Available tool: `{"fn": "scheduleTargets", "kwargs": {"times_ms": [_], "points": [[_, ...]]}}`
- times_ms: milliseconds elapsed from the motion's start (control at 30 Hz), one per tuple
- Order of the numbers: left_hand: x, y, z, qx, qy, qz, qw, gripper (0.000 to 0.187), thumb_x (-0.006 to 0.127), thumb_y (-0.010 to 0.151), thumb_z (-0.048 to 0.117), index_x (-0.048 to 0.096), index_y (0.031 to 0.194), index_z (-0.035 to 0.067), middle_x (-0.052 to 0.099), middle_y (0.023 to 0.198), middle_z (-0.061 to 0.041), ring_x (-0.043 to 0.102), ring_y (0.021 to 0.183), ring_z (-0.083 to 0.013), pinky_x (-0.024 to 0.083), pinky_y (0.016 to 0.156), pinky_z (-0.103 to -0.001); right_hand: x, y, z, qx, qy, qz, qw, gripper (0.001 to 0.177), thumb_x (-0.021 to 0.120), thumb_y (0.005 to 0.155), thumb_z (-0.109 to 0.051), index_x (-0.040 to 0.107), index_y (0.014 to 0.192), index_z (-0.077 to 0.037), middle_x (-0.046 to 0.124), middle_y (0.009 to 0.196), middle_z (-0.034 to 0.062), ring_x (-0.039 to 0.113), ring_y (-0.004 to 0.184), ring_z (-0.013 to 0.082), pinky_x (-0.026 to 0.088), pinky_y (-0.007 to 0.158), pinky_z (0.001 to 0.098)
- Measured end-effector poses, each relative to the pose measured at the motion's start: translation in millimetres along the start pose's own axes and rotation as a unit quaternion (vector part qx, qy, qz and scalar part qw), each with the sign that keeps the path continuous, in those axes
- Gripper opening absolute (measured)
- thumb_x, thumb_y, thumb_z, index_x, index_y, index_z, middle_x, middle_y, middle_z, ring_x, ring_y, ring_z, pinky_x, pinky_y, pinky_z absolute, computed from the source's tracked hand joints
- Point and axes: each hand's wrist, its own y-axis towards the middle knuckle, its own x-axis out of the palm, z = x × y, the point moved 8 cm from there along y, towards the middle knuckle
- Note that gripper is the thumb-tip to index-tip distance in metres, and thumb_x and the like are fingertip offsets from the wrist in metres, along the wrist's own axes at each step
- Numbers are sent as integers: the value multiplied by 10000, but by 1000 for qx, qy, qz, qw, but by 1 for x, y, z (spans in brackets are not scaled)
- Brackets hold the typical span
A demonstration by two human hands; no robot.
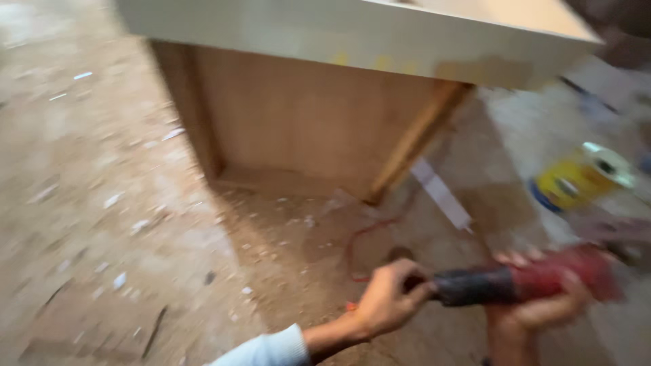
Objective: The person uses a handheld angle grinder with a sanding disc to smooth the edges and underside of a wooden cabinet. They move the tool along the edges and periodically touch the surface with their hand.
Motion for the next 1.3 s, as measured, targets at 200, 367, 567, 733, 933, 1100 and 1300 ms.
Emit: {"fn": "scheduleTargets", "kwargs": {"times_ms": [200, 367, 567, 733, 933, 1100, 1300], "points": [[3, -9, -26, -113, -72, 5, 991, 135, 747, 896, 111, 715, 947, -9, 680, 755, -33, 603, 704, -78, 524, 643, -266, 13, -19, 14, 51, 96, -29, 994, 469, 686, 836, -349, 513, 1200, -109, 551, 984, 60, 554, 851, 226, 481, 844, 413], [9, -14, -41, -151, -89, -5, 984, 112, 728, 901, 106, 709, 932, 0, 692, 750, -19, 632, 690, -66, 527, 638, -248, 23, -26, 13, 60, 97, -20, 993, 425, 675, 835, -337, 518, 1160, -113, 550, 965, 49, 553, 847, 206, 478, 831, 401], [15, -19, -57, -173, -123, -6, 977, 97, 723, 906, 94, 692, 919, 3, 701, 740, -18, 639, 690, -66, 537, 642, -243, 20, -26, 14, 56, 83, -5, 995, 407, 665, 834, -329, 520, 1140, -103, 553, 952, 57, 556, 832, 211, 483, 818, 405], [20, -18, -63, -174, -129, -13, 976, 103, 723, 910, 96, 681, 913, 3, 706, 747, -22, 650, 695, -65, 545, 646, -242, 13, -25, 16, 62, 76, 1, 995, 404, 661, 842, -332, 521, 1139, -97, 554, 943, 59, 559, 825, 213, 488, 818, 415], [25, -18, -69, -185, -145, -17, 972, 104, 725, 907, 91, 676, 917, 0, 710, 759, -24, 645, 704, -66, 536, 645, -245, 7, -23, 19, 58, 72, 5, 996, 408, 661, 842, -330, 522, 1153, -105, 555, 947, 60, 559, 827, 211, 489, 817, 422], [25, -19, -74, -196, -142, -25, 970, 106, 720, 910, 90, 673, 903, -5, 714, 750, -30, 655, 698, -76, 539, 644, -251, 5, -22, 23, 68, 67, 13, 995, 405, 660, 837, -320, 516, 1153, -111, 553, 943, 60, 560, 817, 212, 491, 813, 424], [26, -18, -77, -187, -183, -38, 964, 93, 710, 916, 79, 662, 911, 1, 712, 772, -26, 665, 719, -79, 540, 664, -249, 9, -19, 27, 73, 60, 15, 995, 409, 660, 842, -313, 514, 1158, -100, 554, 941, 73, 561, 806, 222, 492, 801, 428]]}}
